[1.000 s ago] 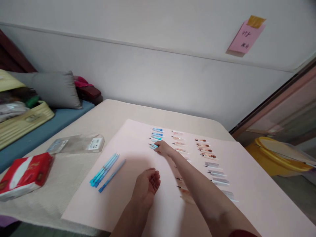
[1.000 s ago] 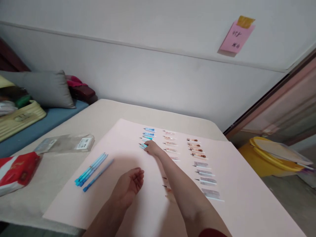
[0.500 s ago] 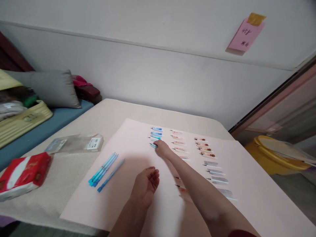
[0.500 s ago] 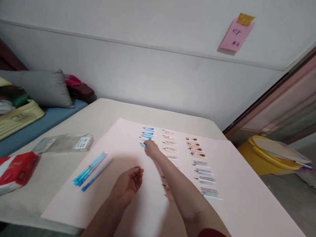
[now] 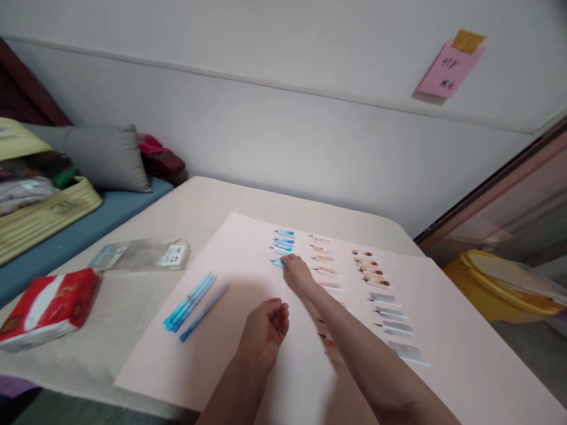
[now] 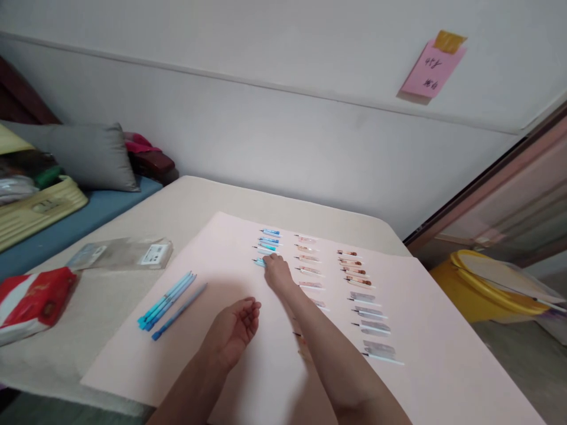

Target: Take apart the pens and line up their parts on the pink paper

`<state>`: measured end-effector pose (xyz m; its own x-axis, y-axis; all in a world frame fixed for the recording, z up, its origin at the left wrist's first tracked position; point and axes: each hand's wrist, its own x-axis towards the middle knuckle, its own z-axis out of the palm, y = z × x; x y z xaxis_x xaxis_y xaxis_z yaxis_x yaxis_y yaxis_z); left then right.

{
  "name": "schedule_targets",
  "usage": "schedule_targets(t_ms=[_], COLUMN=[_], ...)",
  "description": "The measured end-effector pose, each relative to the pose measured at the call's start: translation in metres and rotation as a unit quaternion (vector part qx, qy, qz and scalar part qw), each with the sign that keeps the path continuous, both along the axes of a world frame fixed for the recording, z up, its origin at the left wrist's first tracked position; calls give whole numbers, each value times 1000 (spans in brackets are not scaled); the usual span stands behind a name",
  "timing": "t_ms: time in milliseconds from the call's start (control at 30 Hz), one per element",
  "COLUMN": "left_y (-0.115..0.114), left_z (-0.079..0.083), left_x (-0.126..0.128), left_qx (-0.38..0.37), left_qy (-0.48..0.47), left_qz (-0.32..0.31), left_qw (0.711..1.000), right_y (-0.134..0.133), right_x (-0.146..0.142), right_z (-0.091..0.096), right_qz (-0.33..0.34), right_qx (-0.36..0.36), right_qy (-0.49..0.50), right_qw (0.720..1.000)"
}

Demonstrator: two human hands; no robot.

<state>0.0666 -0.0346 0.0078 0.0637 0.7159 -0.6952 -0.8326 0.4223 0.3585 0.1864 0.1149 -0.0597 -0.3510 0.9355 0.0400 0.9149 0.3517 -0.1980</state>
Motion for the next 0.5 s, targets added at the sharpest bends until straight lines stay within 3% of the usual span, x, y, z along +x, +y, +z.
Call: schedule_targets(t_ms=[300, 433, 500], left_y=[1, 2, 1], left_z=[1, 3, 4], left_x=[-7, -9, -9], left_qx=[6, 8, 12], left_qy=[-7, -10, -13], left_qz=[10, 11, 9], left_qw=[1000, 1000, 1000], right_y=[-12, -60, -95], right_x=[7, 26, 32], right_z=[21, 37, 46], right_qz=[7, -12, -20], right_qx=[21, 25, -30], right_qy=[35, 119, 163], right_qw=[999, 992, 986])
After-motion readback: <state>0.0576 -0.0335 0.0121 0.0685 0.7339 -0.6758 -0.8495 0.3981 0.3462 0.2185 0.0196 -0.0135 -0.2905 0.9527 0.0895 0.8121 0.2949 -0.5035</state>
